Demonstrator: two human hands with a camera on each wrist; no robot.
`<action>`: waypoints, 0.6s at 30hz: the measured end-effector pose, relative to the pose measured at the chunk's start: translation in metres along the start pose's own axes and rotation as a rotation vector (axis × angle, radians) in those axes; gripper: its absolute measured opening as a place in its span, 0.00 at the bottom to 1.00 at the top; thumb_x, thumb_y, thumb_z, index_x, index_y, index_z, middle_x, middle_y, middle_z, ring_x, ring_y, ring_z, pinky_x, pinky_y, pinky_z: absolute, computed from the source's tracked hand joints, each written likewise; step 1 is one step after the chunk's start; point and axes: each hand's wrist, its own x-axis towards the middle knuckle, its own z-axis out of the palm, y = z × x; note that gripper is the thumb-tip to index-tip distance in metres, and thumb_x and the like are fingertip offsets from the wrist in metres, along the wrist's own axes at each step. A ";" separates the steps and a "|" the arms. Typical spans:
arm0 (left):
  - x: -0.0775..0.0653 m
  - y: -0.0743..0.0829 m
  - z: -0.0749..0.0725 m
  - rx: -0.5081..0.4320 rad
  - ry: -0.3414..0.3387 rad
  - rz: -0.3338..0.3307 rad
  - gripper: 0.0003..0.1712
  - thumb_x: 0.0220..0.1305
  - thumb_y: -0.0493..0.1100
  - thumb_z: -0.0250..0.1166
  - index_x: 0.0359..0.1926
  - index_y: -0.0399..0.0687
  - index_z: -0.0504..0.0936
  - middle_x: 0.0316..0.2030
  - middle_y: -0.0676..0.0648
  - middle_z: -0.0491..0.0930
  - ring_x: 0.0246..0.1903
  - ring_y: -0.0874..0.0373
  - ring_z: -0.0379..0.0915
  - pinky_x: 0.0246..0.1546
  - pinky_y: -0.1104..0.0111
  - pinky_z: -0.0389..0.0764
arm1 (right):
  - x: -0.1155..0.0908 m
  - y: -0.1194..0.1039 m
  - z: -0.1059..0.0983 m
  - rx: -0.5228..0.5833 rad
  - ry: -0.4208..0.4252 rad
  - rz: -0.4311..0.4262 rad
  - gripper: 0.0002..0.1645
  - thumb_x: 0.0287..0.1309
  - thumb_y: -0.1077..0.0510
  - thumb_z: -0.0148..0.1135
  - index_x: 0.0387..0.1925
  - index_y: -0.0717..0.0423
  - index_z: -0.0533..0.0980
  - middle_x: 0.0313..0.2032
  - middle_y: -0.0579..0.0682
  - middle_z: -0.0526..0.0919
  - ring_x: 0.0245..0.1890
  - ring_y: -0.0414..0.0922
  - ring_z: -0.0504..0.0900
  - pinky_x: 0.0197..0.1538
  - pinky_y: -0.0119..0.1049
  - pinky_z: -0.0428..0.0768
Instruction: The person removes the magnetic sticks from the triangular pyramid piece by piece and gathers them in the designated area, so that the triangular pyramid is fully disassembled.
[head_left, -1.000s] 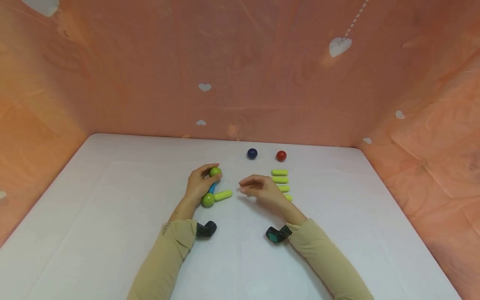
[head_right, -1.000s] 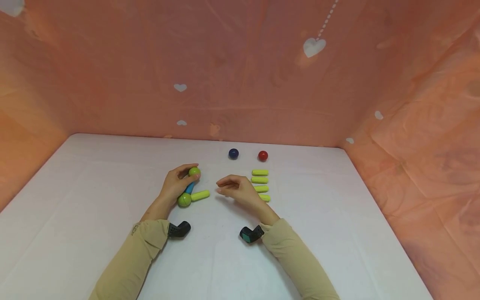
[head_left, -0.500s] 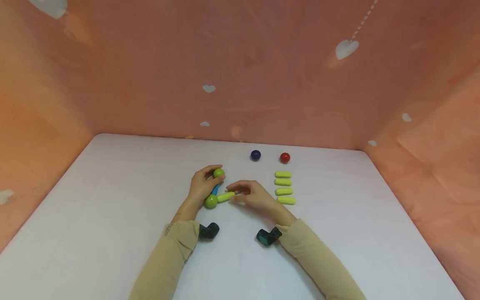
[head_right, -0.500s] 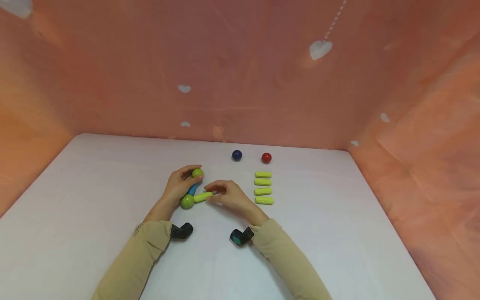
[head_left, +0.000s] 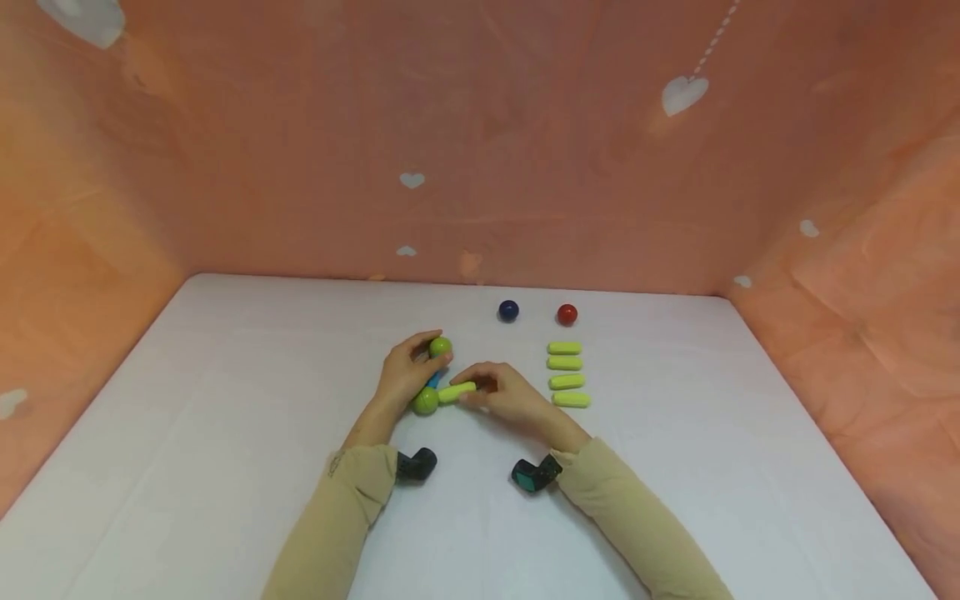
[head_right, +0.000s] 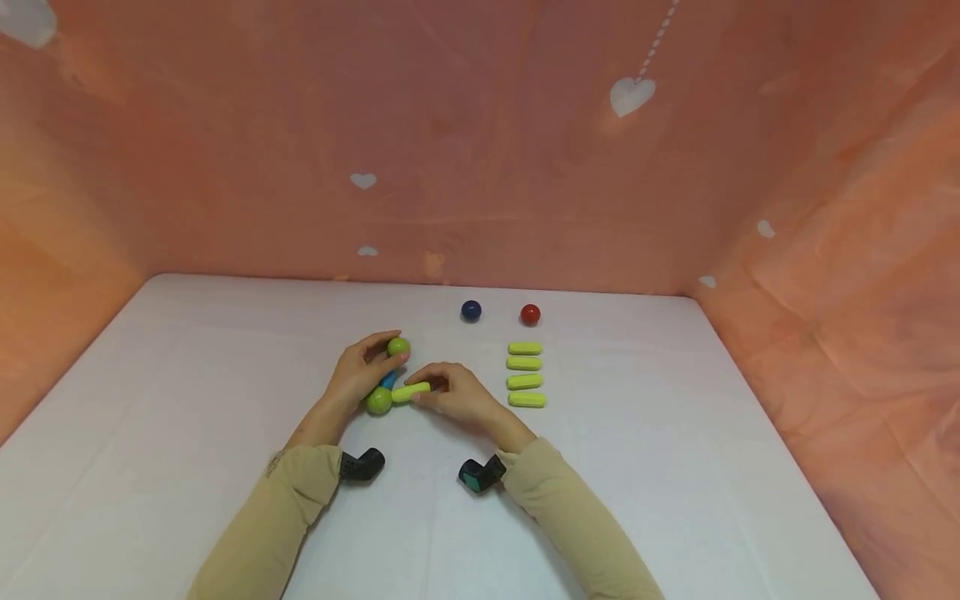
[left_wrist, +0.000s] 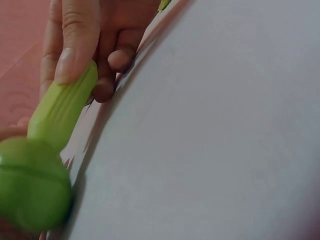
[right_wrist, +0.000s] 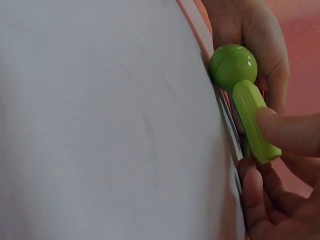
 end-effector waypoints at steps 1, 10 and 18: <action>0.000 0.000 0.000 0.010 -0.009 0.001 0.31 0.61 0.45 0.67 0.65 0.49 0.71 0.67 0.41 0.66 0.70 0.48 0.55 0.71 0.56 0.55 | 0.000 0.001 0.000 0.004 0.006 0.000 0.15 0.60 0.61 0.62 0.49 0.56 0.80 0.48 0.52 0.82 0.39 0.40 0.75 0.40 0.30 0.74; -0.010 0.002 -0.007 0.033 -0.109 0.046 0.38 0.59 0.43 0.68 0.68 0.43 0.65 0.68 0.39 0.64 0.69 0.46 0.57 0.68 0.58 0.62 | -0.001 0.007 -0.001 0.047 0.104 0.004 0.15 0.61 0.61 0.61 0.49 0.61 0.79 0.48 0.58 0.82 0.39 0.39 0.78 0.40 0.30 0.74; -0.017 -0.003 -0.017 0.105 -0.191 0.073 0.36 0.54 0.43 0.72 0.65 0.47 0.71 0.66 0.42 0.68 0.71 0.45 0.51 0.71 0.47 0.48 | -0.003 0.007 -0.001 0.098 0.149 0.063 0.16 0.62 0.60 0.60 0.50 0.61 0.78 0.50 0.58 0.82 0.41 0.39 0.78 0.41 0.29 0.73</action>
